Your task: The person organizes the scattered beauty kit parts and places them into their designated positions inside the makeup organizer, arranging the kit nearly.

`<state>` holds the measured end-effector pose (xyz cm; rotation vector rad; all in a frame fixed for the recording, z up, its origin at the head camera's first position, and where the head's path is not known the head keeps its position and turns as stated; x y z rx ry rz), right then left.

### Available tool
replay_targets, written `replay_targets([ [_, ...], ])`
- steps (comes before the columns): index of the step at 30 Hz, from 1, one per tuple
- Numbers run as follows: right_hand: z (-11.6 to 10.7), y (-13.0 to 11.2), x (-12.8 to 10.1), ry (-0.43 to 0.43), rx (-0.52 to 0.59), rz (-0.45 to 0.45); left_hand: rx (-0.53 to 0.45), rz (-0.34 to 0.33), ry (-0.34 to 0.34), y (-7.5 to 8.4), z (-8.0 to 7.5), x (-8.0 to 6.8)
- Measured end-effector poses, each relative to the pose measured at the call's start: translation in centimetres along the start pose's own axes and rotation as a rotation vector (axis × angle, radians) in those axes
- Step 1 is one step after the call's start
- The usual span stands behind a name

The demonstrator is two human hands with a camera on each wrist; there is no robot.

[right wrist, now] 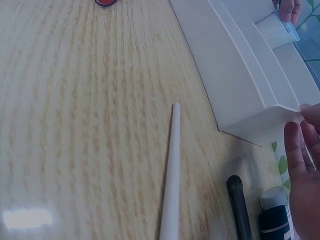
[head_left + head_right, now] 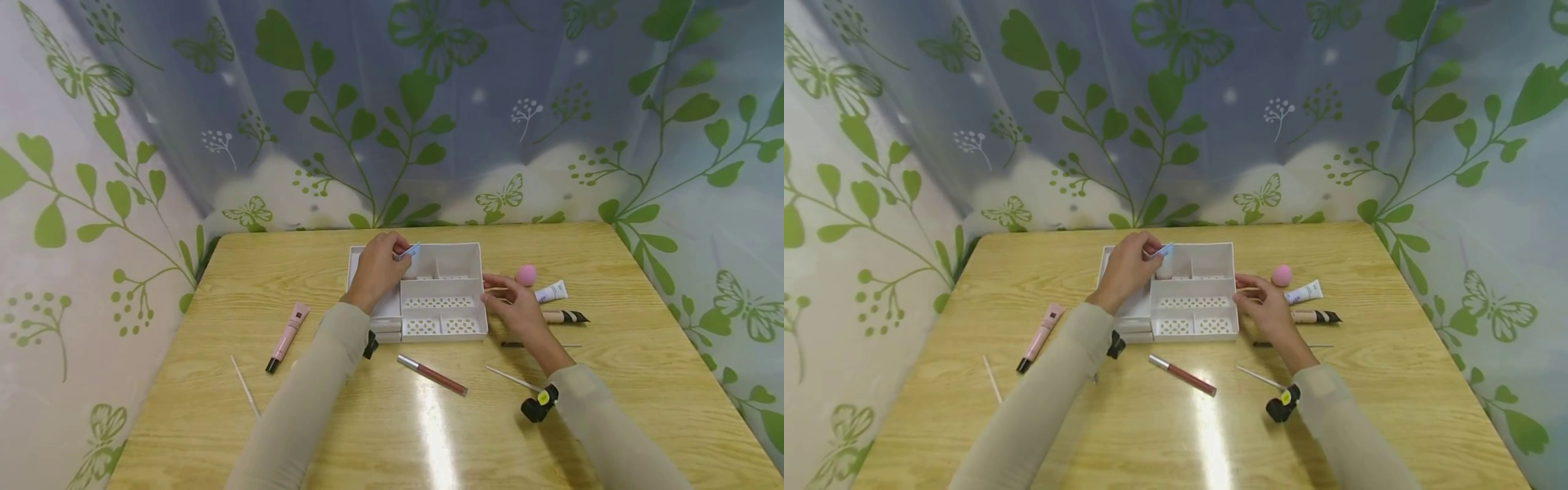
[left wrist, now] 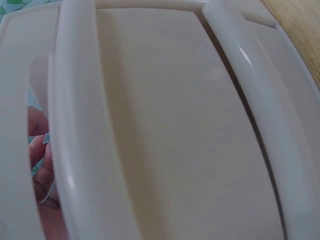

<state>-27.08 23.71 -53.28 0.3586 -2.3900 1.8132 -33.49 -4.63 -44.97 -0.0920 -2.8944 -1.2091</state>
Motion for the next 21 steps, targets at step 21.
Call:
replay_targets([
  [21, -0.1, 0.0, -0.1, -0.007, 0.003, -0.015, -0.046, 0.022, 0.051, -2.2, -5.1, -1.1],
])
Point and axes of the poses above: each hand's wrist, its own x-axis towards the middle knuckle, its own z-axis out of the palm, y = z × x, the point moved 4 cm from there along x, towards the middle knuckle, and after that the axes turned 12 degrees about -z, right-handed, at the moved point
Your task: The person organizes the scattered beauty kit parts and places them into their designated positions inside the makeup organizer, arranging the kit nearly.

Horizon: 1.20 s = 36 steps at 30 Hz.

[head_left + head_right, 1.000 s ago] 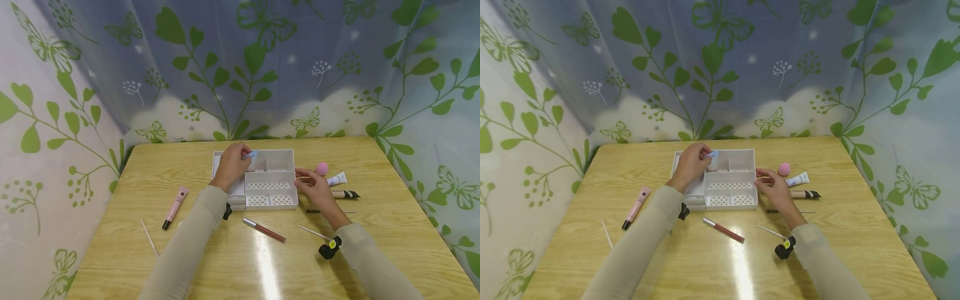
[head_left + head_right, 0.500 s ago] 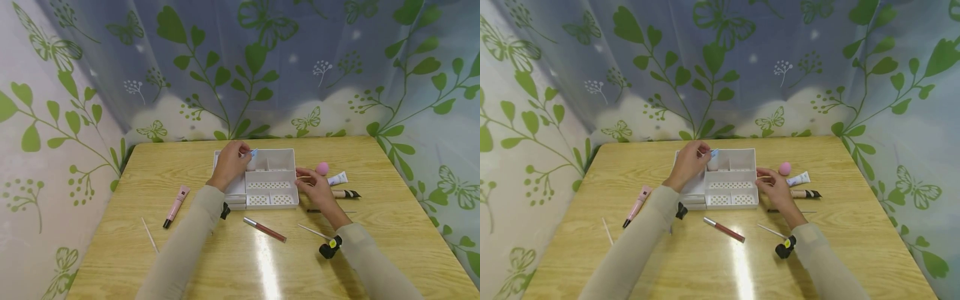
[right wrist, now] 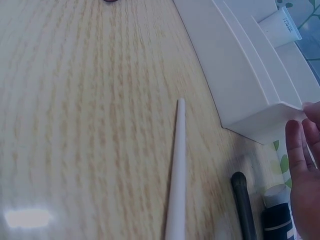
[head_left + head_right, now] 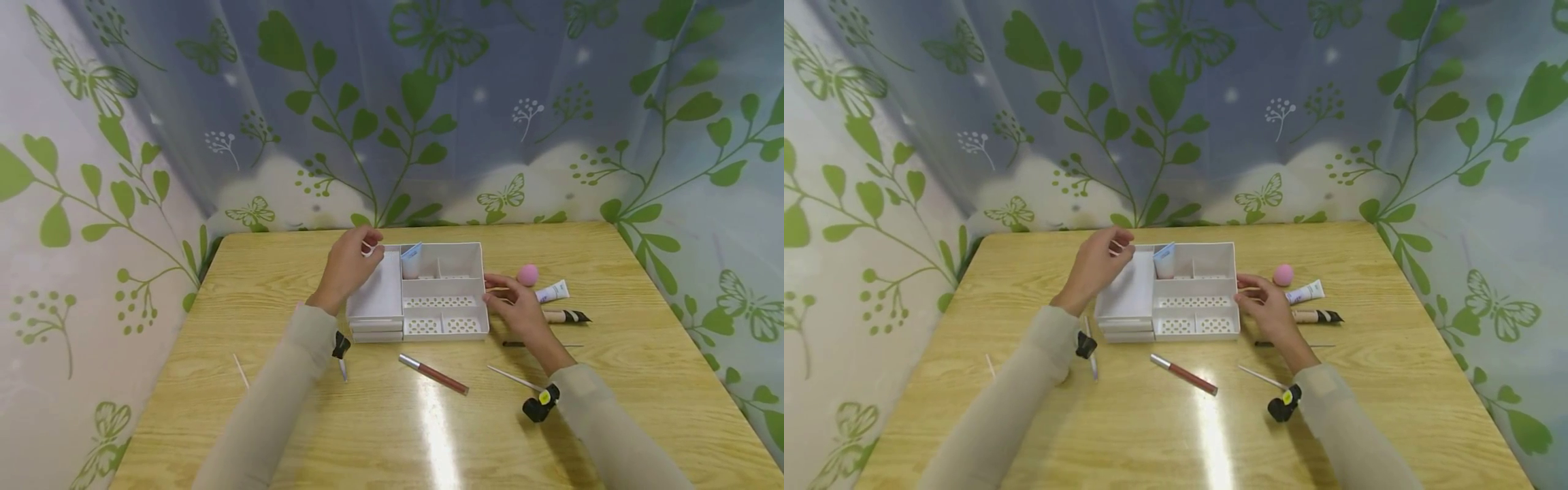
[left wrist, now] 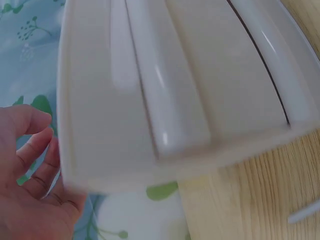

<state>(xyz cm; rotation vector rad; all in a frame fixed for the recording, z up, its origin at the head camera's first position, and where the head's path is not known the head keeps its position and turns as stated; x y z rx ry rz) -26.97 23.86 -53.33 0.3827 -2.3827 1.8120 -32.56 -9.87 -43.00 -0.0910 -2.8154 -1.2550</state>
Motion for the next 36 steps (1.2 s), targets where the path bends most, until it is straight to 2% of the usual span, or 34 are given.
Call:
replay_targets([
  [5, 0.1, 0.0, 0.0, 0.011, 0.003, -0.014, 0.0, -0.006, 0.017, -1.3, -1.7, -0.4],
  [10, 0.0, 0.2, -0.2, 0.018, 0.002, -0.011, 0.006, -0.046, 0.02, -2.7, -3.2, -0.8],
  [16, 0.0, 0.3, -0.1, 0.022, 0.005, -0.013, 0.026, -0.093, 0.025, -5.0, -4.8, -1.1],
  [20, 0.2, 0.3, -0.1, 0.025, 0.017, -0.022, 0.061, -0.115, 0.005, -6.6, -5.6, -1.3],
  [28, 0.3, 0.3, 0.0, 0.04, 0.005, -0.038, 0.131, -0.135, -0.072, -9.6, -6.5, -1.9],
  [36, 0.2, 0.1, -0.1, 0.028, 0.019, -0.041, 0.225, -0.206, -0.237, -12.0, -6.7, -3.1],
])
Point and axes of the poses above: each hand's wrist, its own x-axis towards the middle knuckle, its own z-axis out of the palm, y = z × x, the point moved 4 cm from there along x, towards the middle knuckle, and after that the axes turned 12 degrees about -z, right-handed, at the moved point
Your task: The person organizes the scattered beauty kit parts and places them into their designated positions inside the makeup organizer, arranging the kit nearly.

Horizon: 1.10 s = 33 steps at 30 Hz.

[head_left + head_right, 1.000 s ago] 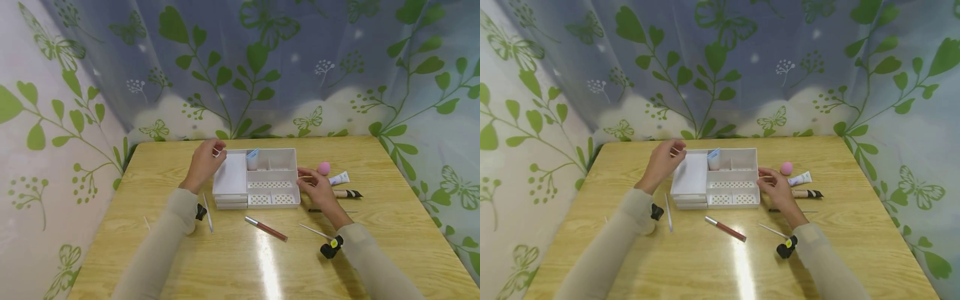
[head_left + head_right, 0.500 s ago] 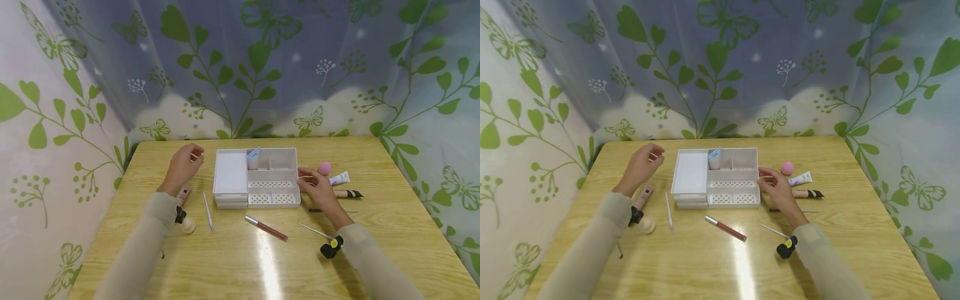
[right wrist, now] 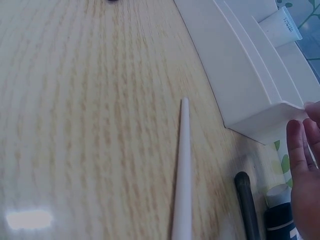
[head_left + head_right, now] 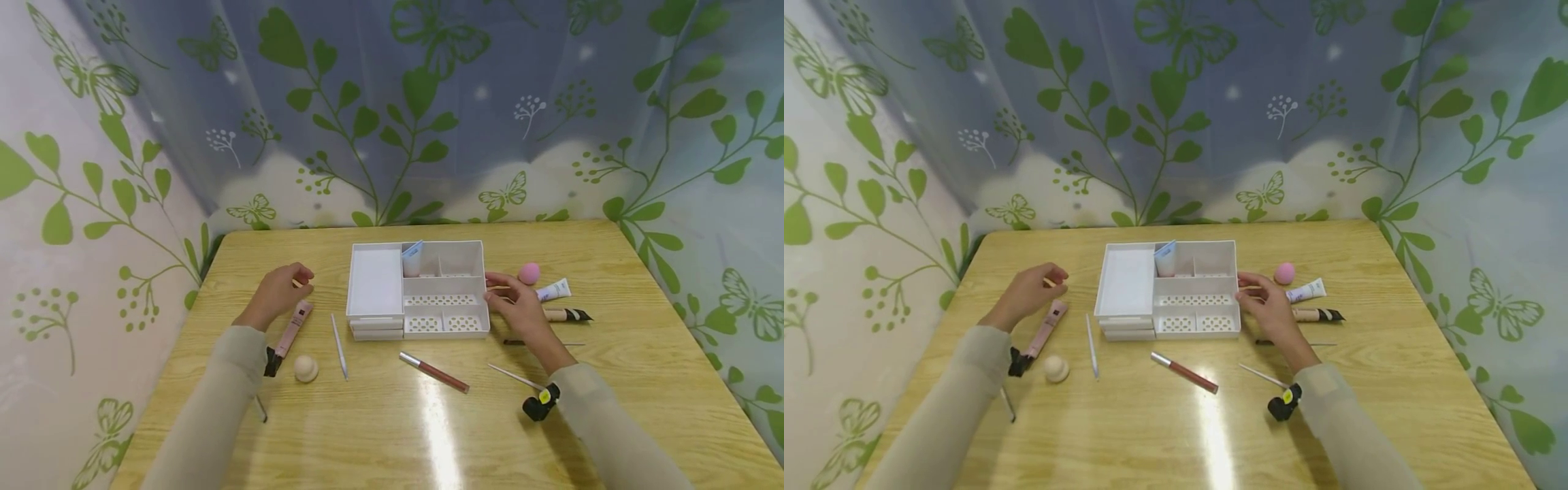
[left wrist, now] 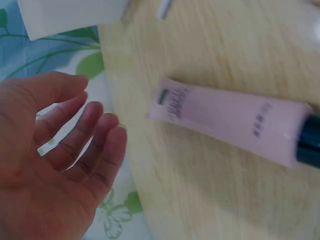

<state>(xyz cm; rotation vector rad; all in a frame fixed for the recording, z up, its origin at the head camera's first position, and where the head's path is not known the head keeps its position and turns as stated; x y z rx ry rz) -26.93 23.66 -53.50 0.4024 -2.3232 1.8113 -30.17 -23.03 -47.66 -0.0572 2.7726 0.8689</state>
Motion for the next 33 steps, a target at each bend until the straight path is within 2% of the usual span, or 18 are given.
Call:
replay_targets([
  [6, 0.0, 0.1, 0.0, 0.0, 0.008, -0.001, 0.033, -0.058, -0.092, -1.6, 0.4, -0.1],
  [10, -0.1, 0.5, 0.0, 0.003, 0.005, 0.0, 0.019, -0.1, -0.152, -2.5, 0.9, -0.1],
  [13, -0.1, 0.6, 0.1, 0.004, 0.008, -0.004, 0.021, -0.111, -0.173, -3.0, 1.1, -0.2],
  [18, -0.1, 0.6, 0.1, 0.001, 0.012, -0.008, 0.027, -0.099, -0.17, -3.2, 1.4, -0.3],
  [25, -0.1, 0.6, 0.0, -0.006, 0.01, -0.008, 0.04, -0.12, -0.166, -3.7, 1.7, -0.1],
  [33, -0.1, 0.7, 0.1, -0.014, -0.004, 0.006, 0.014, -0.065, -0.09, -3.3, 1.0, 0.0],
])
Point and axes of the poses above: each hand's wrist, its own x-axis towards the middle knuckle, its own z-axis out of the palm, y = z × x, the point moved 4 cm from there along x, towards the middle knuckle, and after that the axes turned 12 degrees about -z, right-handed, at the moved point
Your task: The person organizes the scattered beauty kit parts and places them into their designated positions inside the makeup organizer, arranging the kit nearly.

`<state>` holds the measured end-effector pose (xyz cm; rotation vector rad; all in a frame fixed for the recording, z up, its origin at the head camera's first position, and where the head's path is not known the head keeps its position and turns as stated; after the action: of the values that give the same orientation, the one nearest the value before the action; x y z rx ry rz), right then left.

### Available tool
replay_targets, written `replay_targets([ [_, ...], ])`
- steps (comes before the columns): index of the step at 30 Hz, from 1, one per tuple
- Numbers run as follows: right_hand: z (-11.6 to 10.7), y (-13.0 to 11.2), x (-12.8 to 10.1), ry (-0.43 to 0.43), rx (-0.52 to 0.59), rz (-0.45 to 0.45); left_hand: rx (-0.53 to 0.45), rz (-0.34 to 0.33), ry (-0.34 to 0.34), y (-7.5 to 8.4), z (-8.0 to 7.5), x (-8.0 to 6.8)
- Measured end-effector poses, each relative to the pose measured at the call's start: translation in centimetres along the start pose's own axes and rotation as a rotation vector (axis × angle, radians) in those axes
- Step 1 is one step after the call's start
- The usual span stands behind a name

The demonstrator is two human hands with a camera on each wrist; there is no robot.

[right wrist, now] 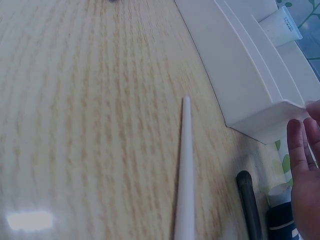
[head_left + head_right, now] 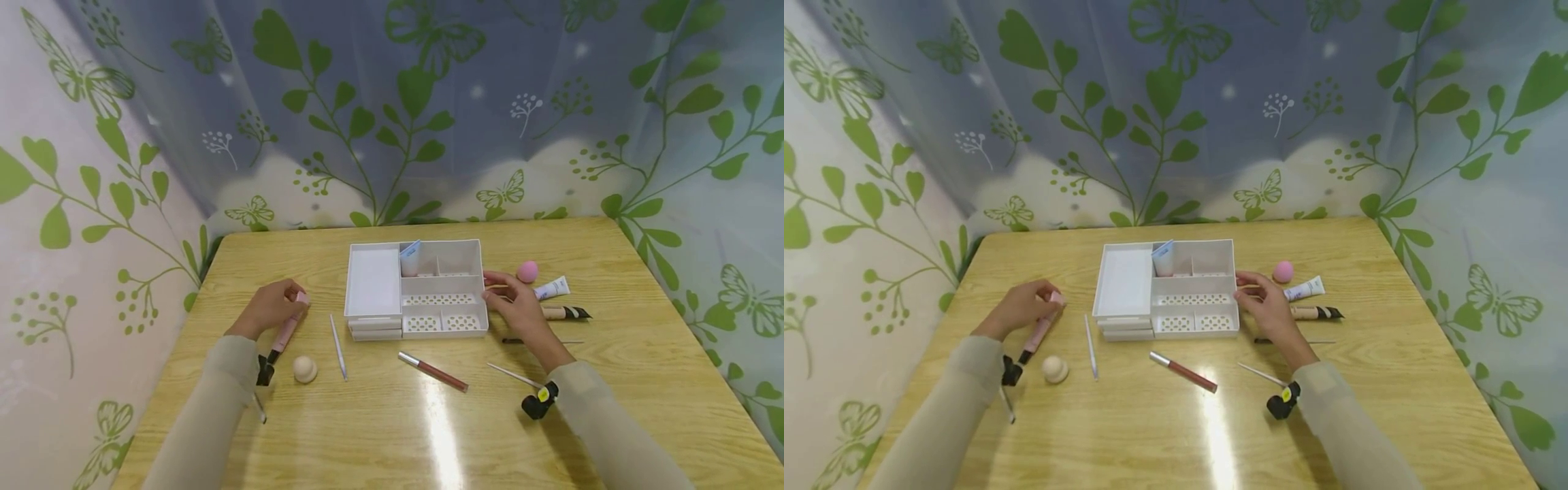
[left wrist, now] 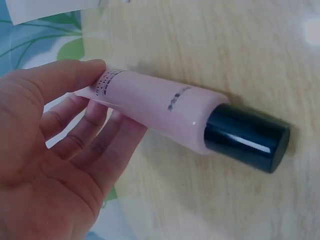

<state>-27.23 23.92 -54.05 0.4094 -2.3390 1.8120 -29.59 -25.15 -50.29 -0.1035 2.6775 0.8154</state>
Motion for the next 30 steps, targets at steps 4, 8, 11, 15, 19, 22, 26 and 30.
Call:
replay_targets([
  [4, 0.0, -0.3, -0.1, 0.005, 0.0, -0.004, -0.037, 0.017, 0.034, 0.5, -0.6, -0.2],
  [8, 0.0, -0.6, -0.1, 0.011, 0.005, -0.01, -0.045, 0.046, 0.078, 1.5, -1.2, -0.5],
  [11, 0.1, -0.7, -0.1, 0.013, 0.003, -0.009, -0.05, 0.068, 0.112, 2.4, -1.6, -0.6],
  [15, 0.1, -0.8, -0.1, 0.009, 0.004, -0.003, -0.091, 0.091, 0.148, 3.6, -2.1, -0.7],
  [19, 0.1, -0.5, -0.1, 0.007, 0.01, 0.005, -0.14, 0.1, 0.198, 5.0, -2.8, -1.0],
  [22, 0.0, -0.3, -0.2, 0.006, 0.007, 0.01, -0.165, 0.109, 0.234, 6.0, -3.3, -1.3],
  [26, 0.1, -0.3, -0.1, 0.004, 0.008, 0.009, -0.191, 0.133, 0.278, 7.3, -3.7, -1.4],
  [30, 0.1, -0.4, -0.1, 0.003, 0.008, 0.004, -0.222, 0.164, 0.331, 8.4, -4.2, -1.4],
])
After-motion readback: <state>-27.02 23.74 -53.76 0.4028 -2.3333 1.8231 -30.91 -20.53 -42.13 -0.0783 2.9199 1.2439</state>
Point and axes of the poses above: each hand's wrist, its own x-axis towards the middle knuckle, its own z-axis out of the palm, y = z × x, the point moved 4 cm from there along x, towards the middle knuckle, and after that the axes turned 12 degrees about -z, right-handed, at the moved point
